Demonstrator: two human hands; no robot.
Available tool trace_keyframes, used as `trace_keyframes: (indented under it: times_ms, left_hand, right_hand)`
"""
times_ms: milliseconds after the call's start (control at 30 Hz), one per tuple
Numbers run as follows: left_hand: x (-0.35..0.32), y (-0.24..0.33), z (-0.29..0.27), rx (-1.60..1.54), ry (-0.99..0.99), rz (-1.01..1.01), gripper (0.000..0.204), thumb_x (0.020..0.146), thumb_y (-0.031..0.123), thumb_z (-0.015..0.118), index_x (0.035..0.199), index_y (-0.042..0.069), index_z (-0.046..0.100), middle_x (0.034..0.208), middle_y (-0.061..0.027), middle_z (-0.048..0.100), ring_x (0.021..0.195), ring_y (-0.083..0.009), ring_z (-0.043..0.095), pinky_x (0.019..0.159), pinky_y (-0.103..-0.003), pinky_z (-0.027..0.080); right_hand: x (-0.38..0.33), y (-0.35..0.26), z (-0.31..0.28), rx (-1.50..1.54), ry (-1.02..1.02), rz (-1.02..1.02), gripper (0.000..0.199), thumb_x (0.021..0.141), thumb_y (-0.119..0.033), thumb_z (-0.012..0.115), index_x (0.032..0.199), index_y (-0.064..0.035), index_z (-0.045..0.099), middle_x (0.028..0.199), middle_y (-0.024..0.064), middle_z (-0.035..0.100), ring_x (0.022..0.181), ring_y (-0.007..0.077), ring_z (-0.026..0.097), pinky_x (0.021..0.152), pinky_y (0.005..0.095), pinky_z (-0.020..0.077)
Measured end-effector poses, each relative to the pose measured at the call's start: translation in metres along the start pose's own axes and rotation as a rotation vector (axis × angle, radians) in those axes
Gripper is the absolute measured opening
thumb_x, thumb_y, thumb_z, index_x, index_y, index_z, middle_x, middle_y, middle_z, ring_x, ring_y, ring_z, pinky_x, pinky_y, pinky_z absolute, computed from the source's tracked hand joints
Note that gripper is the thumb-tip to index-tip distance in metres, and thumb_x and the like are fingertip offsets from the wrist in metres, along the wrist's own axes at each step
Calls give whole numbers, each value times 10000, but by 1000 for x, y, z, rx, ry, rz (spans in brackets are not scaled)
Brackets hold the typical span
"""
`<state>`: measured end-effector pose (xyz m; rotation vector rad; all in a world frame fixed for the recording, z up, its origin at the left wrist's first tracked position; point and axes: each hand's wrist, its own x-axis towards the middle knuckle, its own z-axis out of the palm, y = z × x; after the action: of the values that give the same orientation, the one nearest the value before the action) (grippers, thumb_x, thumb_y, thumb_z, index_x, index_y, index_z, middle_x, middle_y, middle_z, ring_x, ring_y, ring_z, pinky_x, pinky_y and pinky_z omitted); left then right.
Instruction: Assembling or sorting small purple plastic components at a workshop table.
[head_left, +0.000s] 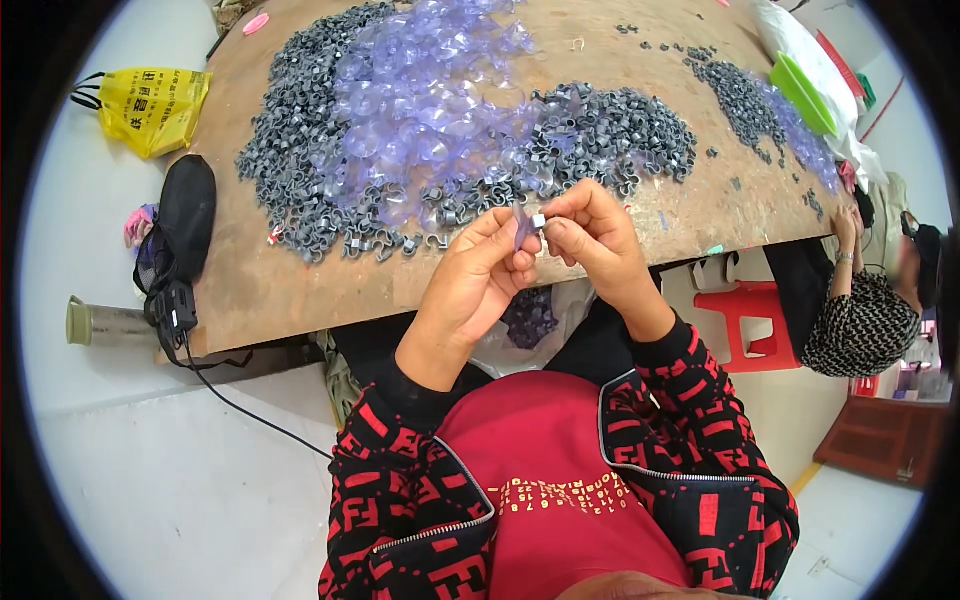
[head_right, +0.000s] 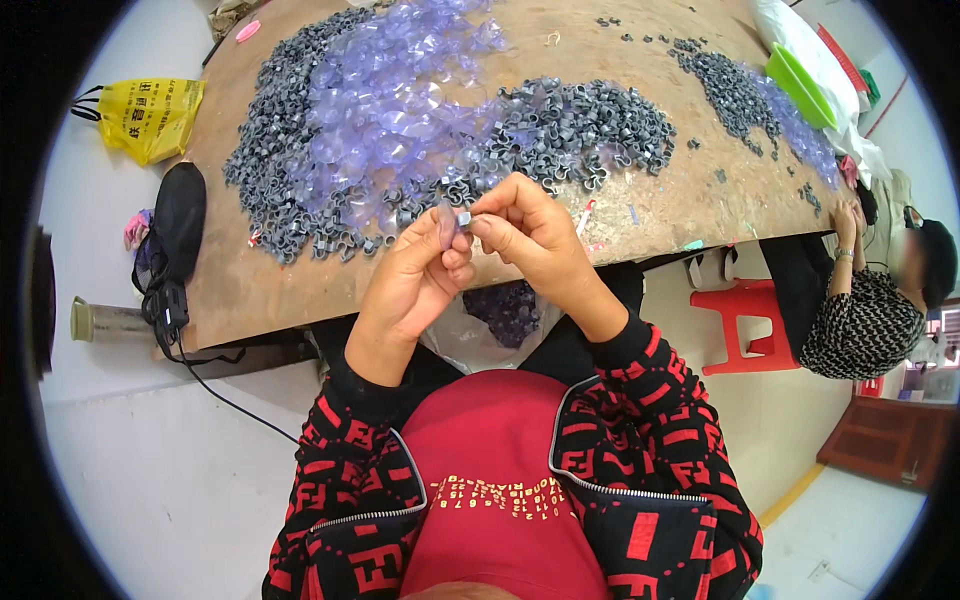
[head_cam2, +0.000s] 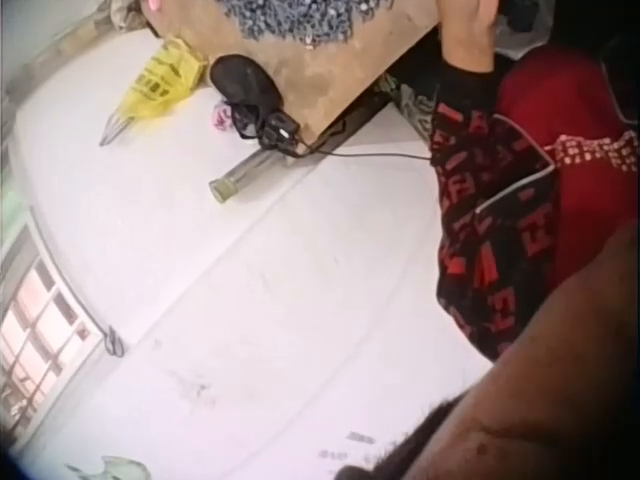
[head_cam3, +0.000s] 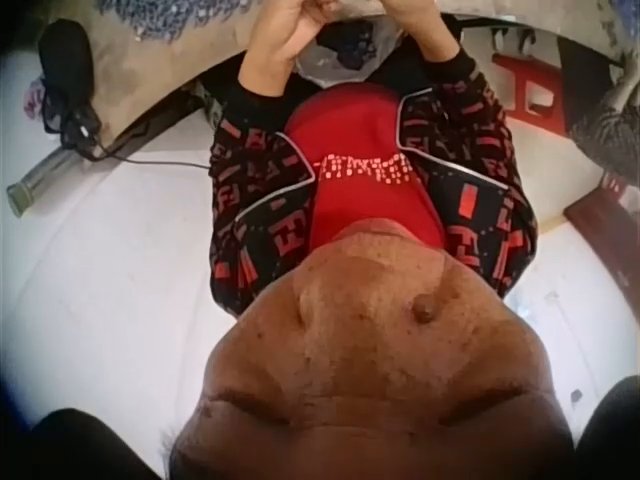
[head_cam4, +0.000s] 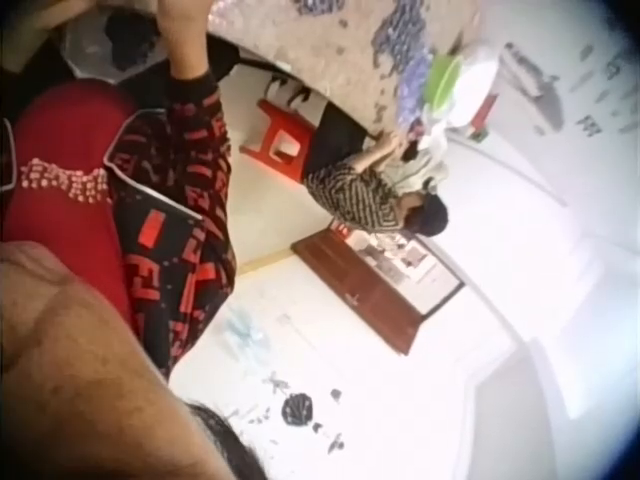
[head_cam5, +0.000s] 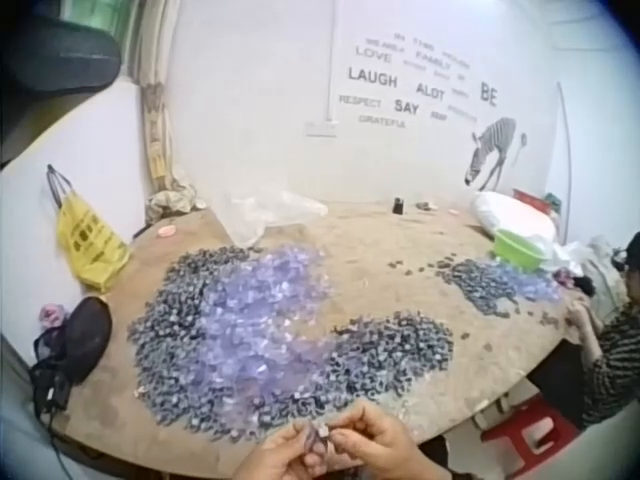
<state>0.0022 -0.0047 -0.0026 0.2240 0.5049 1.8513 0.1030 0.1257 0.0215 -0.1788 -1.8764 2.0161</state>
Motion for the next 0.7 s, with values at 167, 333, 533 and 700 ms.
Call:
trace_keyframes:
  times_ms: [167,333,533,700]
  left_hand:
    - [-3,-9,8,-42,52,91,94,895,138,530,956,67,524,773,-6,573,637,-57,495,580,-208,399]
    - [-16,-5,2,12,90,3,129,895,146,528,987,56,520,771,-20,567,640,-64,496,591,-218,406]
    - [-50,-29,-31,625,129,-87,153,882,126,534,999,27,538,819,-35,586,689,-76,544,604,-198,439]
    - [-51,-82,-83,1450,48,56,220,820,102,587,1016,9,550,854,-112,619,674,-161,608,604,-285,469]
  right_hand:
    - [-7,11,10,-55,101,-136,105,881,-80,543,972,-45,503,768,-8,537,638,33,477,538,168,372]
    - [-17,17,4,-128,36,-51,127,866,-68,541,987,-32,526,796,8,549,666,56,492,599,194,399]
    - [-29,13,-38,-613,-23,-28,151,811,-116,581,909,-2,592,826,49,590,747,130,550,687,261,434]
    - [-1,31,-106,-928,359,-169,120,789,-66,609,901,-23,602,792,39,554,673,127,530,602,252,424]
